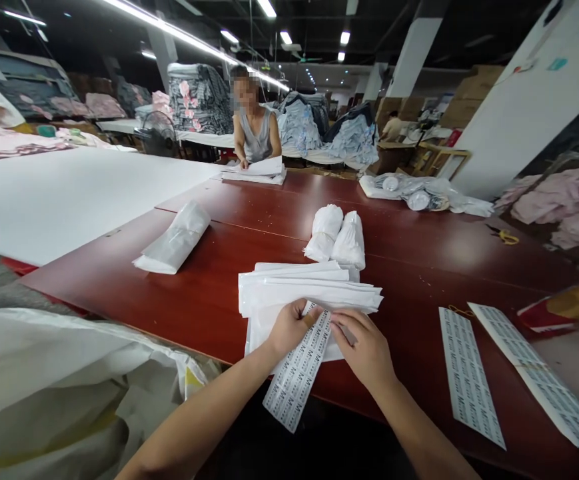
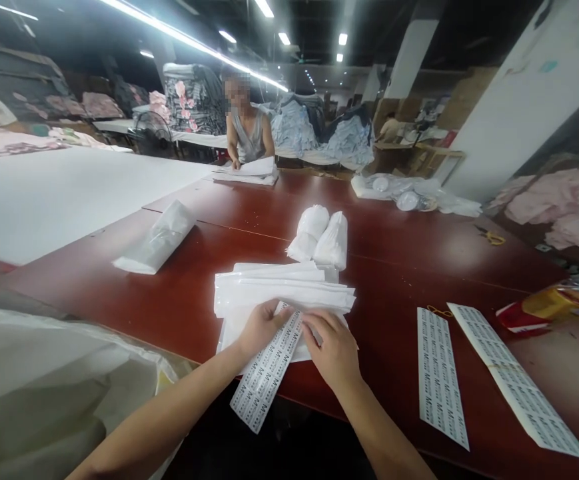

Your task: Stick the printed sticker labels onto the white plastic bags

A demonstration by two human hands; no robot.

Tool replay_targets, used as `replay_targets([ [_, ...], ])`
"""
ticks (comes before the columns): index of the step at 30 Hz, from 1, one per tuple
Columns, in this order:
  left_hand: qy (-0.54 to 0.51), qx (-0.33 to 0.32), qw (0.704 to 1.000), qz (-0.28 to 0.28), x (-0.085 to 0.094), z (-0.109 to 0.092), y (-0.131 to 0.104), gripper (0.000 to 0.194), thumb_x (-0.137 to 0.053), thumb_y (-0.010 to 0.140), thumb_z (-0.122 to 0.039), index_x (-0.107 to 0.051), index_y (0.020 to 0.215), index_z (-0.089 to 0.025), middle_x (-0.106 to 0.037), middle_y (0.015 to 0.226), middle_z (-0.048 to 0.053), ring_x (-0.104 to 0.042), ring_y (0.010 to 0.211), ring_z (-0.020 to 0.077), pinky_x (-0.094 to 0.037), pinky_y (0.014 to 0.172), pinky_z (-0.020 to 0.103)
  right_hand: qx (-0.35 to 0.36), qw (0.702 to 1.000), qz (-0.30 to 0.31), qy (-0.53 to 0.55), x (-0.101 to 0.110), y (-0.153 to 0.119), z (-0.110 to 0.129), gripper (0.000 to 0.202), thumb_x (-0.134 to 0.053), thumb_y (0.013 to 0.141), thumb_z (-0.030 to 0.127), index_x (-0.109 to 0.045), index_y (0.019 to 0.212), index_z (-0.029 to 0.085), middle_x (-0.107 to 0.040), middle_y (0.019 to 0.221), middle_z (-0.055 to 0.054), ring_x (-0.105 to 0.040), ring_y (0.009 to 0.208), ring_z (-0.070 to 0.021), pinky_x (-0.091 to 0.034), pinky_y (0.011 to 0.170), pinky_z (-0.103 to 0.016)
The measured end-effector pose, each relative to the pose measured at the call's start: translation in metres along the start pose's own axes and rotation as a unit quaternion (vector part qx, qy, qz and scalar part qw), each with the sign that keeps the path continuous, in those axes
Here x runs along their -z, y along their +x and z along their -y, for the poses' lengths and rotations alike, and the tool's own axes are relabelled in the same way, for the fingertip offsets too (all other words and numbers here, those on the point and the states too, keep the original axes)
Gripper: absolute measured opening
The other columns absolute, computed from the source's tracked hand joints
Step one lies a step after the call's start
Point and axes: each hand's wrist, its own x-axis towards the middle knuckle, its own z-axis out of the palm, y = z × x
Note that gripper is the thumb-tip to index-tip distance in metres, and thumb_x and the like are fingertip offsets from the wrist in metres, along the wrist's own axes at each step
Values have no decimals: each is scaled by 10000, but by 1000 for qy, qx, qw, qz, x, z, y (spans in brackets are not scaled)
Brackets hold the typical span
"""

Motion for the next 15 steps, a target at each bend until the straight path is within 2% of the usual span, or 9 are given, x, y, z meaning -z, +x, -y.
replay_targets([
  [2,6,-2,1000,-8,-1,0,-1,429,-604,929,-576,-681,877,-156,-603,712,3,-513,657,149,-404,614,264,-57,997,23,45,0,2,1,324,-635,964,391,-651,1273,296,-722,1147,-37,-692,937,-218,-597,753,-364],
  [4,11,-4,1000,-19,-3,0,-1,416,-614,924,-567,-677,858,-161,-602,704,-1,-516,655,150,-404,613,263,-94,991,47,87,0,4,1,357,-664,933,439,-655,1260,296,-719,1149,-41,-687,886,-214,-591,709,-359],
  [9,1,-9,999,-35,-14,0,-3,412,-609,927,-564,-677,866,-162,-610,705,1,-529,668,158,-408,613,265,-158,970,66,170,2,8,-11,281,-661,910,450,-729,1135,296,-736,1116,-39,-691,906,-227,-586,776,-374],
  [12,-14,-1,1000,-12,-18,0,-3,437,-598,933,-574,-682,851,-152,-620,714,9,-537,663,154,-405,609,265,-191,956,84,205,4,9,-22,311,-691,877,463,-746,1129,291,-750,1083,-38,-696,941,-240,-583,848,-399],
  [15,-29,13,999,10,-18,0,-3,448,-614,924,-583,-688,860,-146,-626,726,10,-541,659,147,-397,600,261,-192,953,91,217,2,9,-27,327,-700,866,475,-753,1129,288,-748,1109,-43,-692,991,-251,-579,881,-405],
])
